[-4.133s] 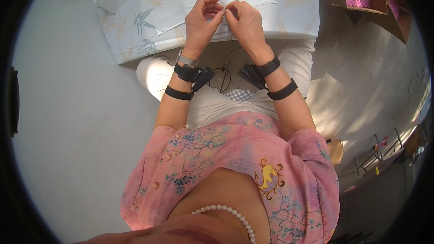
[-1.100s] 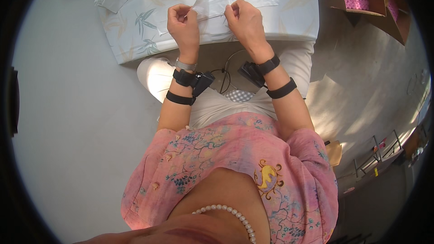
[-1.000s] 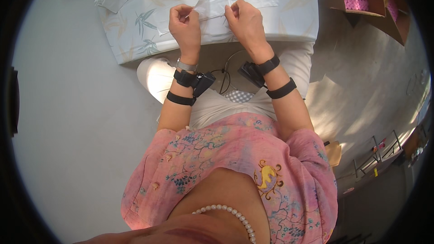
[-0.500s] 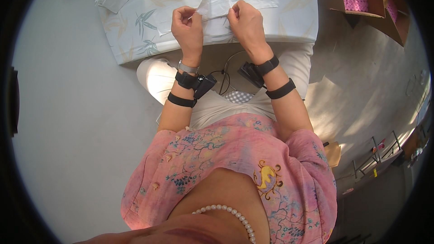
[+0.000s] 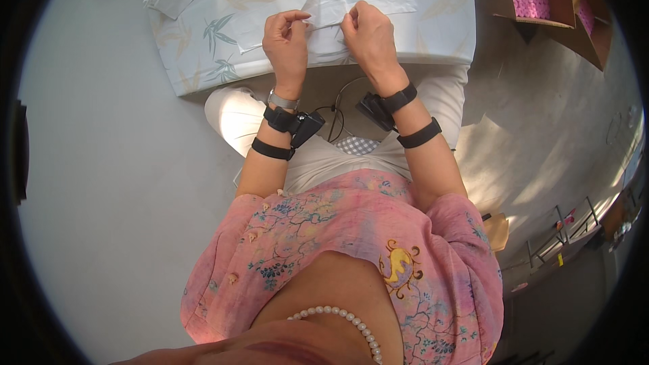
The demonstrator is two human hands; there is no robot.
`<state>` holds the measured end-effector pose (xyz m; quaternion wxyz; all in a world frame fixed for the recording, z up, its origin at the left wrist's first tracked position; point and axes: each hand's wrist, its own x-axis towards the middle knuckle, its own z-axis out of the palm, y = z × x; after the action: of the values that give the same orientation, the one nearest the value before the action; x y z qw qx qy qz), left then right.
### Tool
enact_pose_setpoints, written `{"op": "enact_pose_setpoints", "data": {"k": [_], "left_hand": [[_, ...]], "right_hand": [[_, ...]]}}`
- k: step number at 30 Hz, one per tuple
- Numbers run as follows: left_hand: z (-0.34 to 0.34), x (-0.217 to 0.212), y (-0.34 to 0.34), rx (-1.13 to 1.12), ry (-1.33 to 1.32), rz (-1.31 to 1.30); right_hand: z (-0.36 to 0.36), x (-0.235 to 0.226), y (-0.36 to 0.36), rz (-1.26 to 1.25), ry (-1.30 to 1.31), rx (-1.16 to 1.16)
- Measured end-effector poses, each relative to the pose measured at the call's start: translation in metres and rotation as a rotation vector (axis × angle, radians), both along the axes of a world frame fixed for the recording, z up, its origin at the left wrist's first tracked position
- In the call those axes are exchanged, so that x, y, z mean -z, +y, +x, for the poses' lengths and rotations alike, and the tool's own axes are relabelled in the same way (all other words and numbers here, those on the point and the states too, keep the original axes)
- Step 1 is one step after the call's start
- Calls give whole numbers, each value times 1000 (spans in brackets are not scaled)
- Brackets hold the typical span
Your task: Folding and packing white face masks into boxes.
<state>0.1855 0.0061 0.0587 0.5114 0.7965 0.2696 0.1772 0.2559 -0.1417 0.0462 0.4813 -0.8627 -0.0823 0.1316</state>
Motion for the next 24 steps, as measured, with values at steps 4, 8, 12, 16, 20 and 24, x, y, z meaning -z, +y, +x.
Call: {"op": "enact_pose_setpoints", "data": {"k": [4,8,12,16,20,24], "left_hand": [[2,3,-5,6,-31,-7],[2,6,-4,72,31,85],[5,-2,-7,77,42,133],[9,-2,-9,20,-10,52],[10,6,-8,-26,-5,69],[12,6,-8,-47,9,82]], "right_hand": [[0,1,1,2,-15,-1],[0,3,-1,-13,-11,3],[4,-11,-7,-46,16,-11],[14,-14,-26,-238,-129,22],[33,-4,-56,-477,-487,82],[44,-5,-72,-628,-489,71]]}}
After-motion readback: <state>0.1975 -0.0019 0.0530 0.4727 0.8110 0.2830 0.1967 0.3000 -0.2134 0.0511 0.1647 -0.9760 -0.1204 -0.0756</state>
